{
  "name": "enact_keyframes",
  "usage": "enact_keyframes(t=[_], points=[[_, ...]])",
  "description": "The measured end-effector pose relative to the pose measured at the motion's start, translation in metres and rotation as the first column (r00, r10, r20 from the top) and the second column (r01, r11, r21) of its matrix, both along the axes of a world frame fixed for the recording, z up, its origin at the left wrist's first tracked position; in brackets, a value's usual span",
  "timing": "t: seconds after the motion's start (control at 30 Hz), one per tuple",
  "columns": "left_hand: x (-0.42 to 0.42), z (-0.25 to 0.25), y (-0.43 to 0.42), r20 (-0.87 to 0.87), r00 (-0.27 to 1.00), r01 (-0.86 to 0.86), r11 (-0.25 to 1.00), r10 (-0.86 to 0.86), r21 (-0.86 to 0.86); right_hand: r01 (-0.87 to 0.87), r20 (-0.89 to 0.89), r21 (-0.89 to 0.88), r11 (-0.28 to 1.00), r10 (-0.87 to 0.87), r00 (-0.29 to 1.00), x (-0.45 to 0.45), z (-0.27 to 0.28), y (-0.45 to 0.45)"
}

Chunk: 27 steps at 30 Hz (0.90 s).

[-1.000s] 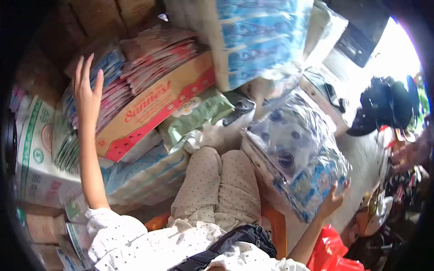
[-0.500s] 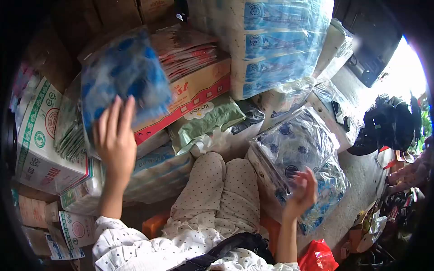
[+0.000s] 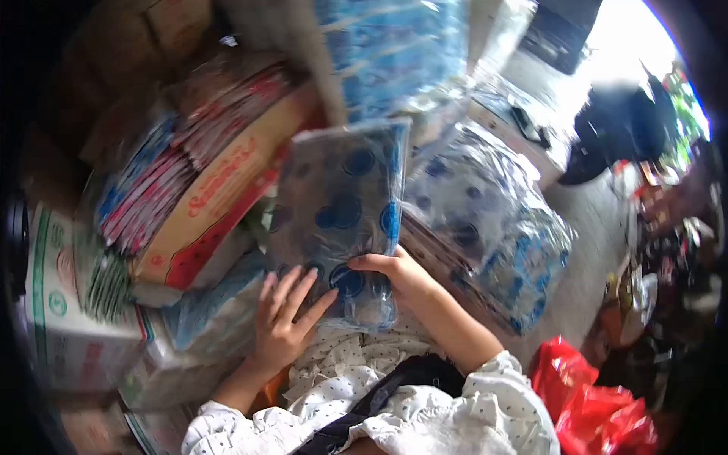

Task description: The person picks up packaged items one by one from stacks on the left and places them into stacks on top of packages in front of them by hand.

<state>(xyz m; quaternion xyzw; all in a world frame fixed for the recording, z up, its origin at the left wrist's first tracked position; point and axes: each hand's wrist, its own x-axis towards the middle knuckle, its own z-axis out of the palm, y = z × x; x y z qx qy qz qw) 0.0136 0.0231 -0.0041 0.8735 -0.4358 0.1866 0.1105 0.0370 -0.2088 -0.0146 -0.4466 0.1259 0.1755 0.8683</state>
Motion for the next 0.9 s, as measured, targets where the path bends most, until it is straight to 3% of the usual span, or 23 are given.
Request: enact_keyframes(t=[0.03, 0.1, 0.13, 0.17, 0.2, 0.23, 0.33, 0.4, 0.5, 0.57, 0.63, 0.67, 0.7, 0.77, 0.9], points=[[0.001, -0.002, -0.002, 0.003, 1.000, 0.006, 1.000, -0.006, 0.007, 0.060, -0.014, 0.002, 0.998, -0.060, 0.998, -0.006, -0.003, -0.011], [0.004, -0.010, -0.001, -0.078, 0.993, 0.095, 0.995, -0.093, 0.014, 0.108, 0.255, -0.180, 0.978, -0.060, 0.965, -0.024, -0.012, -0.047], [0.005, -0.017, -0.001, -0.062, 0.998, 0.024, 1.000, -0.025, -0.006, 0.183, 0.214, -0.221, 0.958, -0.136, 0.967, -0.042, -0.017, -0.072], [0.008, -0.021, -0.003, -0.043, 0.998, -0.053, 0.998, 0.052, -0.027, 0.293, 0.345, -0.269, 0.917, -0.193, 0.919, -0.053, -0.021, -0.097], [0.011, -0.018, -0.005, -0.070, 0.996, -0.063, 0.994, 0.057, -0.086, 0.333, 0.338, -0.272, 0.903, -0.234, 0.912, -0.075, -0.028, -0.124], [0.015, -0.021, -0.006, -0.075, 0.997, -0.026, 0.996, 0.019, -0.089, 0.482, 0.376, -0.311, 0.819, -0.360, 0.854, -0.101, -0.037, -0.156], [0.023, -0.028, -0.011, -0.215, 0.966, -0.188, 0.963, 0.145, -0.195, 0.801, 0.516, -0.388, 0.456, -0.612, 0.599, -0.170, -0.050, -0.227], [0.025, -0.031, -0.016, -0.253, 0.958, -0.184, 0.967, 0.136, -0.178, 0.861, 0.341, -0.310, 0.403, -0.798, 0.497, -0.191, -0.012, -0.233], [0.021, -0.034, -0.027, -0.318, 0.934, -0.217, 0.965, 0.161, -0.150, 0.860, 0.311, -0.290, 0.419, -0.809, 0.499, -0.193, 0.023, -0.201], [0.020, -0.039, -0.031, -0.330, 0.936, -0.179, 0.974, 0.124, -0.140, 0.846, 0.265, -0.369, 0.384, -0.829, 0.492, -0.203, 0.002, -0.217], [0.019, -0.039, -0.035, -0.346, 0.932, -0.164, 0.977, 0.108, -0.137, 0.886, 0.164, -0.369, 0.279, -0.919, 0.358, -0.207, -0.011, -0.208], [0.019, -0.039, -0.035, -0.354, 0.930, -0.160, 0.978, 0.102, -0.137, 0.889, 0.280, -0.388, 0.245, -0.887, 0.367, -0.227, -0.071, -0.246], [0.019, -0.039, -0.035, -0.360, 0.928, -0.154, 0.979, 0.096, -0.136, 0.887, 0.278, -0.395, 0.241, -0.888, 0.365, -0.225, -0.065, -0.245], [0.020, -0.036, -0.032, -0.357, 0.929, -0.155, 0.977, 0.092, -0.150, 0.775, -0.051, -0.251, 0.580, -0.807, 0.588, -0.209, -0.057, -0.243], [0.020, -0.033, -0.023, -0.335, 0.931, -0.198, 0.972, 0.146, -0.128, 0.640, -0.029, -0.431, 0.636, -0.719, 0.695, -0.182, -0.063, -0.249]])
